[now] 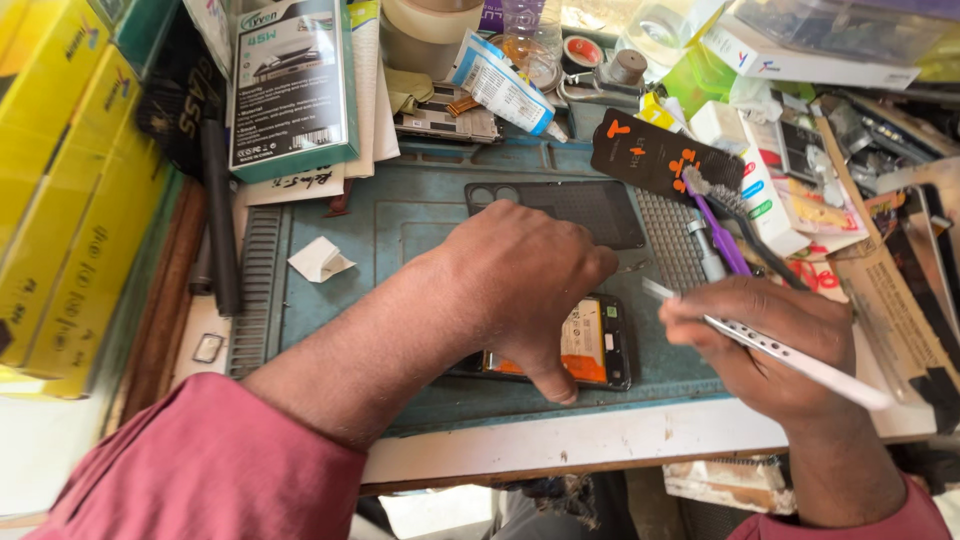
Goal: The person uses a screwdriver and tweezers to remove screws and pry open the back cover of a smartphone. They then use tweezers to carefully lift and disconnect the battery connector ribbon cable from the motherboard.
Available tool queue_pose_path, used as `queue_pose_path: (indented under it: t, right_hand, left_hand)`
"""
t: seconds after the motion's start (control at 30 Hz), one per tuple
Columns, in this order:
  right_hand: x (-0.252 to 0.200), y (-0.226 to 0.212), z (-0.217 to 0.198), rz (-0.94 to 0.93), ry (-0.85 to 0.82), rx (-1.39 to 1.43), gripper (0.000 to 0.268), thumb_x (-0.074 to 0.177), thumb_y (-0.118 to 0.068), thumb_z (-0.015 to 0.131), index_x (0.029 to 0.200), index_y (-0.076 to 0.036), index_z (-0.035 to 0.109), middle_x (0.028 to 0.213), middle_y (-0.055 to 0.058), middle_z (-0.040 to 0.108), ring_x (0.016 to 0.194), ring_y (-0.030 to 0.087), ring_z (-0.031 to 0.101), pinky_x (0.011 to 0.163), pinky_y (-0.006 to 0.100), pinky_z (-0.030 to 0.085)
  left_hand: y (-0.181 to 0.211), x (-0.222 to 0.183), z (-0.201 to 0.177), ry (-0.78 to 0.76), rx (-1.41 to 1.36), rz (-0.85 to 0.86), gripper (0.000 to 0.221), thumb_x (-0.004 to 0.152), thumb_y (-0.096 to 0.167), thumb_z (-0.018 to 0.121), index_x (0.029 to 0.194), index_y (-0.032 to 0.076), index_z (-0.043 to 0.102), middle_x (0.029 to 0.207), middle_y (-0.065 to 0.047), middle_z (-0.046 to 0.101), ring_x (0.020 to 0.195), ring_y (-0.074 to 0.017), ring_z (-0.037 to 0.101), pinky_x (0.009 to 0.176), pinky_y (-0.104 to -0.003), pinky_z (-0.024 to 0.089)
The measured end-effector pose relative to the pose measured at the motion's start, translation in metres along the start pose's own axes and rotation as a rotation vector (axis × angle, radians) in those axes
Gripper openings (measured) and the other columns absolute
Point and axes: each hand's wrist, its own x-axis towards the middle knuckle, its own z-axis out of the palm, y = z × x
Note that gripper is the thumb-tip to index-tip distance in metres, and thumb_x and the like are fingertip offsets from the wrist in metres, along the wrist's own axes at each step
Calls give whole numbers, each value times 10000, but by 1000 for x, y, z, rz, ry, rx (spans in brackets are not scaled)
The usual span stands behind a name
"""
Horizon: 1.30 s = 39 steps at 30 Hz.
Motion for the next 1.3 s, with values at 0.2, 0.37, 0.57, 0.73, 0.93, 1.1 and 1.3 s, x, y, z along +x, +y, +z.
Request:
queue_pose_path:
  t: [0.2, 0.37, 0.57, 0.73, 0.93, 1.1, 1.3]
  right_hand:
    - [5, -25, -5, 101, 56, -271, 362, 877, -112, 818, 1213, -56, 697, 1115, 107, 767, 959, 194, 767, 777, 291, 617]
    - [-29, -59, 4, 246, 100, -354, 398, 904, -86, 786, 1296, -85, 715, 1095, 76, 766, 976, 179, 759, 841, 282, 595]
    - [-61, -55, 31, 280, 197, -358, 296, 935, -76, 790, 1227, -79, 744, 1083, 73, 766, 966, 168, 754, 868, 272, 601]
    - [-62, -54, 29, 275, 227, -349, 237, 922, -80, 809, 1149, -74, 740, 1079, 56, 769, 1012, 164, 757, 895, 269, 598]
    - [-52, -57, 28, 279, 264, -250, 317, 872, -50, 801, 1177, -84, 718, 1117, 70, 765, 1044, 190, 757, 862, 281, 599]
    - [-47, -56, 26, 280, 257, -194, 345, 863, -22, 795, 1194, -77, 713, 1115, 87, 770, 989, 182, 768, 861, 286, 605]
    - [-42, -56, 24, 287, 253, -177, 326, 851, -12, 794, 1163, -59, 715, 1096, 92, 774, 999, 192, 775, 869, 306, 613]
  left_hand:
    - [5, 0, 8, 107, -30, -37, 868, 439, 624, 933, 1050, 59, 684, 884, -127, 742, 895, -352, 729, 795, -487, 552]
    - [-8, 5, 13, 158, -60, 66, 909, 442, 745, 890, 1000, 55, 689, 889, -136, 741, 920, -365, 723, 777, -495, 556]
    - [-25, 6, 17, 167, -173, 115, 841, 469, 777, 848, 960, 106, 728, 893, -101, 764, 907, -334, 744, 777, -491, 562]
    - [-23, 7, 15, 136, -170, 118, 852, 486, 764, 855, 1029, 119, 732, 886, -105, 765, 906, -334, 744, 784, -494, 558]
    - [-19, 6, 7, 124, -132, 103, 768, 553, 710, 855, 1066, 150, 741, 905, -113, 761, 930, -344, 731, 794, -503, 546]
    - [-21, 6, 5, 176, -101, 124, 641, 631, 636, 860, 1058, 170, 755, 915, -112, 760, 953, -356, 714, 817, -510, 537]
    - [-23, 5, 1, 221, -95, 85, 451, 709, 478, 851, 1035, 176, 770, 893, -85, 771, 948, -334, 717, 803, -493, 545]
